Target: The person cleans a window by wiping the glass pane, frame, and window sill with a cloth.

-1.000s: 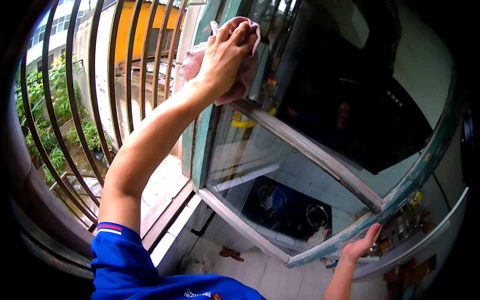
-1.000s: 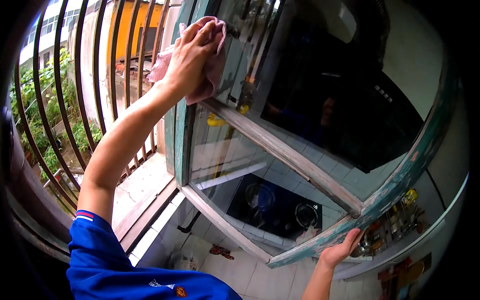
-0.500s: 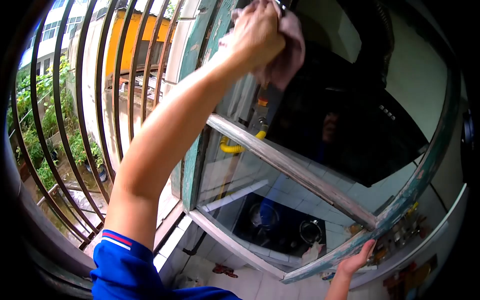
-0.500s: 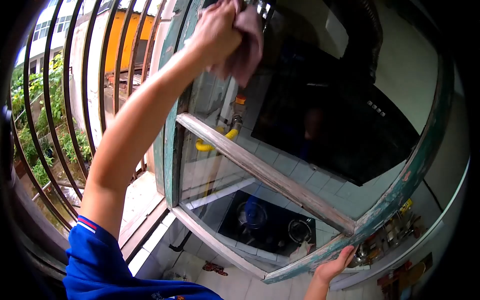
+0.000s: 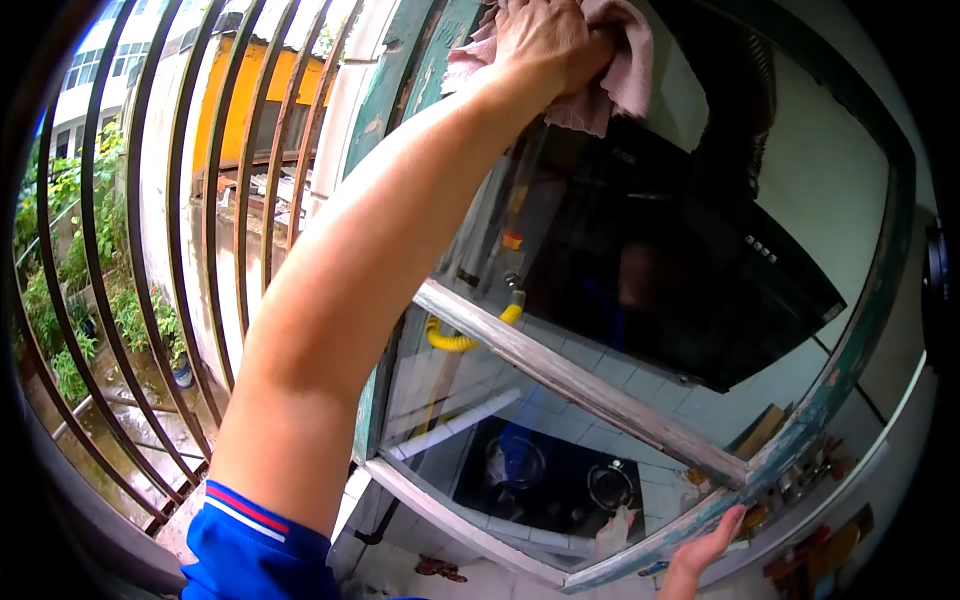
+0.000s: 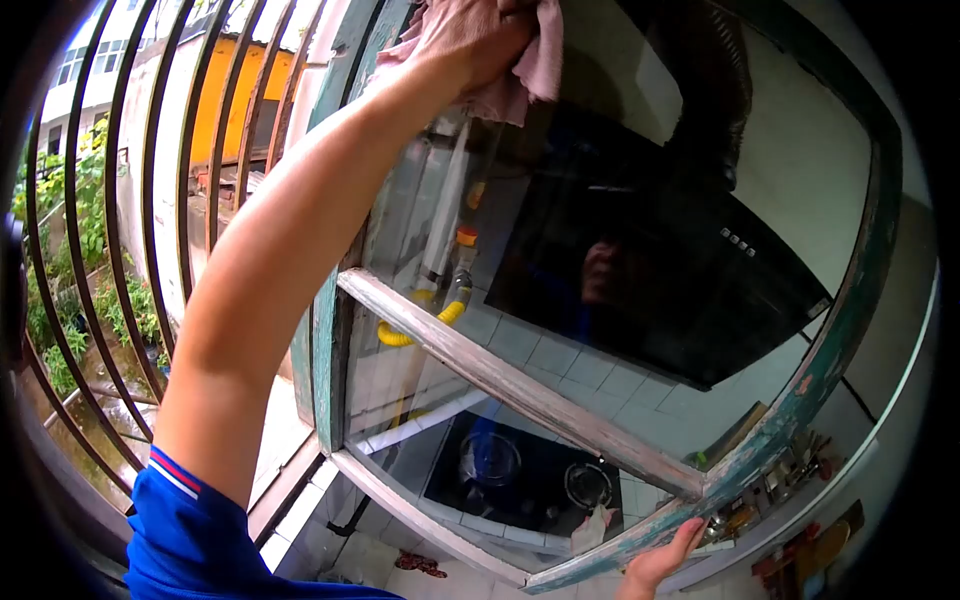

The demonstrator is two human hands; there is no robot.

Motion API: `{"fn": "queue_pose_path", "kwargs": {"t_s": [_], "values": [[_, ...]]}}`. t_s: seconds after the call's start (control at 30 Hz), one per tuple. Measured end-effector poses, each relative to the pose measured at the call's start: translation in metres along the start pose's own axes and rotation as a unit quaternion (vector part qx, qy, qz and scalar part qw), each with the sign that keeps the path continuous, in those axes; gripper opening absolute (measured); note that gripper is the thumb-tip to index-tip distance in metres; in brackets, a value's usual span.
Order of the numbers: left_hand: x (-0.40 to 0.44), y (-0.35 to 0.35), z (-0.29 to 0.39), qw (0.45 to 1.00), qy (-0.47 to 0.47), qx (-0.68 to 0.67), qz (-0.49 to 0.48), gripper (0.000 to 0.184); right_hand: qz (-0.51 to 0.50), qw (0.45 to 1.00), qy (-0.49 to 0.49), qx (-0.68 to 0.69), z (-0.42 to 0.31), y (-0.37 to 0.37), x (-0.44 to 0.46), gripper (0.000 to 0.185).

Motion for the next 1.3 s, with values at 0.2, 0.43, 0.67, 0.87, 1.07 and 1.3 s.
{"fn": "queue_pose_path", "kwargs": {"t_s": [0.2,0.43,0.67,0.87,1.07,1.3], "values": [[-0.089,0.008,0.002,0.996,-0.040,0.083,-0.008,0.081,-0.022,0.999,0.019,-0.018,-0.002,0.000,0.000,0.074],[0.002,0.017,0.013,0.995,0.031,0.061,-0.073,0.085,-0.026,0.999,0.014,-0.032,-0.006,-0.003,-0.003,0.074],[0.011,0.004,0.002,0.995,0.039,0.082,-0.034,0.084,-0.048,0.999,0.012,0.008,-0.003,0.002,-0.004,0.069],[-0.067,0.007,-0.014,0.992,0.013,0.116,-0.040,0.077,-0.031,0.999,0.016,-0.003,-0.016,-0.014,-0.011,0.068],[-0.007,-0.007,-0.012,0.992,-0.015,0.119,0.040,0.061,-0.059,0.997,0.043,-0.002,-0.011,-0.009,-0.006,0.068],[0.023,-0.007,-0.010,0.991,0.077,0.102,-0.046,0.069,-0.061,0.998,0.029,0.013,-0.007,-0.007,-0.009,0.064]]}}
Point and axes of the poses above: each hand's wrist, its own x-axis towards the middle knuckle, its own y-axis out of the back of the hand, z = x × y, the point moved 3 cm from there along x, towards the middle knuckle, and after that the axes turned 1 degree about -z, right-handed, at the moved point
